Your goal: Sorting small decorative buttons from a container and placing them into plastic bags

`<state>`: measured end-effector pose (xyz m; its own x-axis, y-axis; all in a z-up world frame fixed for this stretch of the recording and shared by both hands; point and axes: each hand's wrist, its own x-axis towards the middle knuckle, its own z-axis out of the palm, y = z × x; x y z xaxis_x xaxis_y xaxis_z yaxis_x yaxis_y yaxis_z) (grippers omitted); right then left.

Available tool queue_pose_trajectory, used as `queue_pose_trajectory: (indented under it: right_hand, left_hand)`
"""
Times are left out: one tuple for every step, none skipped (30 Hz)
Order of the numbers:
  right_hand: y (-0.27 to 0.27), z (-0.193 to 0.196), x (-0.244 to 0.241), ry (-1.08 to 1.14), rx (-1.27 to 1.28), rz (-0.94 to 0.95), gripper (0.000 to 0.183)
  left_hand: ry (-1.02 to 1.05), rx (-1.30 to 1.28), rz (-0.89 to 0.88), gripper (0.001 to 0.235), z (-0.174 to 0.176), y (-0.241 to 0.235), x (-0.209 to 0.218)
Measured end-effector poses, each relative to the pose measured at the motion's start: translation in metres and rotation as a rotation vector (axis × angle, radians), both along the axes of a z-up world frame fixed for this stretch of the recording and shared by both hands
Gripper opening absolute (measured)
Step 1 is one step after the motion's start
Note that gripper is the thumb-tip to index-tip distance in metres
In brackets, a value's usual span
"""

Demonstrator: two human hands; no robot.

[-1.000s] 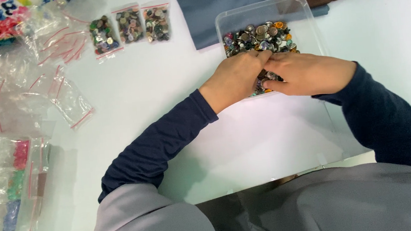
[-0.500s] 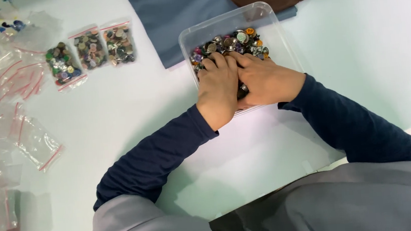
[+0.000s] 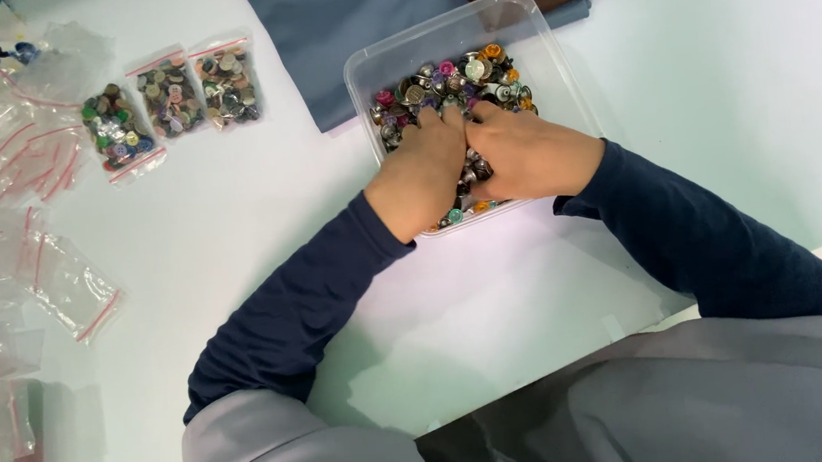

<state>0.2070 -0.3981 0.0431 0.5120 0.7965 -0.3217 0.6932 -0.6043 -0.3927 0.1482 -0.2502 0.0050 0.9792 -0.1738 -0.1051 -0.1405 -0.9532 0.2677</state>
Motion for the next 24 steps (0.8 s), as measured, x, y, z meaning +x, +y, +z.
queue_pose_trajectory:
  right_hand:
    - [-0.001,0.005,-0.003,0.000,0.001,-0.002,0.066]
    - [-0.002,0.010,-0.006,-0.010,0.022,0.013,0.057]
    - [-0.002,0.015,-0.009,-0.021,0.045,0.031,0.049]
    - [-0.002,0.016,-0.010,-0.021,0.047,0.031,0.049]
    - [-0.004,0.017,-0.012,-0.001,0.110,0.006,0.049]
    - [-0.005,0.018,-0.013,0.018,0.174,-0.019,0.050]
    - [-0.007,0.016,-0.012,0.019,0.174,-0.019,0.050]
    - [-0.009,0.013,-0.011,0.005,0.206,-0.061,0.048]
    - [-0.011,0.011,-0.010,-0.009,0.237,-0.101,0.047]
    - [-0.011,0.010,-0.011,-0.006,0.237,-0.102,0.047]
    - [-0.011,0.009,-0.011,-0.015,0.313,-0.144,0.040]
    - [-0.010,0.009,-0.012,-0.023,0.388,-0.187,0.034]
    - [-0.010,0.007,-0.010,-0.023,0.389,-0.185,0.034]
    - [-0.010,0.006,-0.009,-0.010,0.466,-0.201,0.029]
    - [-0.011,0.004,-0.008,0.005,0.542,-0.219,0.025]
    - [-0.009,0.010,-0.009,0.006,0.541,-0.217,0.025]
    - [-0.007,0.015,-0.009,0.019,0.596,-0.224,0.020]
    - [-0.005,0.020,-0.009,0.031,0.651,-0.232,0.017]
    - [-0.006,0.020,-0.009,0.032,0.651,-0.230,0.017]
    - [-0.006,0.020,-0.009,0.039,0.623,-0.258,0.022]
    - [-0.006,0.019,-0.009,0.045,0.595,-0.284,0.029]
    - [-0.006,0.022,-0.009,0.045,0.595,-0.283,0.029]
    - [-0.006,0.024,-0.010,0.081,0.611,-0.310,0.024]
    - [-0.006,0.027,-0.010,0.119,0.626,-0.337,0.019]
  left_hand:
    - [0.000,0.001,-0.002,0.040,0.007,0.010,0.005]
    - [0.128,-0.095,-0.117,0.047,0.015,0.020,0.010]
    - [0.256,-0.189,-0.229,0.054,0.022,0.031,0.015]
    - [0.256,-0.188,-0.228,0.054,0.033,0.037,0.017]
    - [0.346,-0.275,-0.267,0.062,0.043,0.042,0.019]
    - [0.435,-0.363,-0.307,0.070,0.053,0.047,0.020]
    - [0.436,-0.362,-0.307,0.070,0.055,0.045,0.018]
    - [0.416,-0.355,-0.305,0.079,0.058,0.043,0.016]
    - [0.397,-0.349,-0.302,0.087,0.060,0.041,0.013]
    - [0.399,-0.350,-0.301,0.087,0.061,0.038,0.011]
    - [0.365,-0.354,-0.289,0.087,0.062,0.035,0.009]
    - [0.330,-0.358,-0.277,0.087,0.064,0.032,0.007]
    - [0.330,-0.358,-0.275,0.087,0.064,0.031,0.005]
    - [0.303,-0.398,-0.265,0.087,0.065,0.031,0.003]
    - [0.277,-0.440,-0.255,0.087,0.065,0.031,0.001]
    - [0.278,-0.440,-0.254,0.087,0.067,0.030,0.000]
    - [0.258,-0.460,-0.237,0.084,0.069,0.030,0.000]
    - [0.237,-0.479,-0.221,0.080,0.071,0.029,0.000]
    - [0.237,-0.480,-0.220,0.080,0.073,0.025,0.002]
    - [0.315,-0.442,-0.125,0.077,0.074,0.020,0.004]
    - [0.392,-0.402,-0.033,0.076,0.076,0.016,0.007]
    - [0.391,-0.403,-0.032,0.076,0.071,0.016,0.007]
    - [0.341,-0.410,-0.032,0.066,0.066,0.016,0.008]
    - [0.290,-0.418,-0.032,0.056,0.061,0.016,0.009]
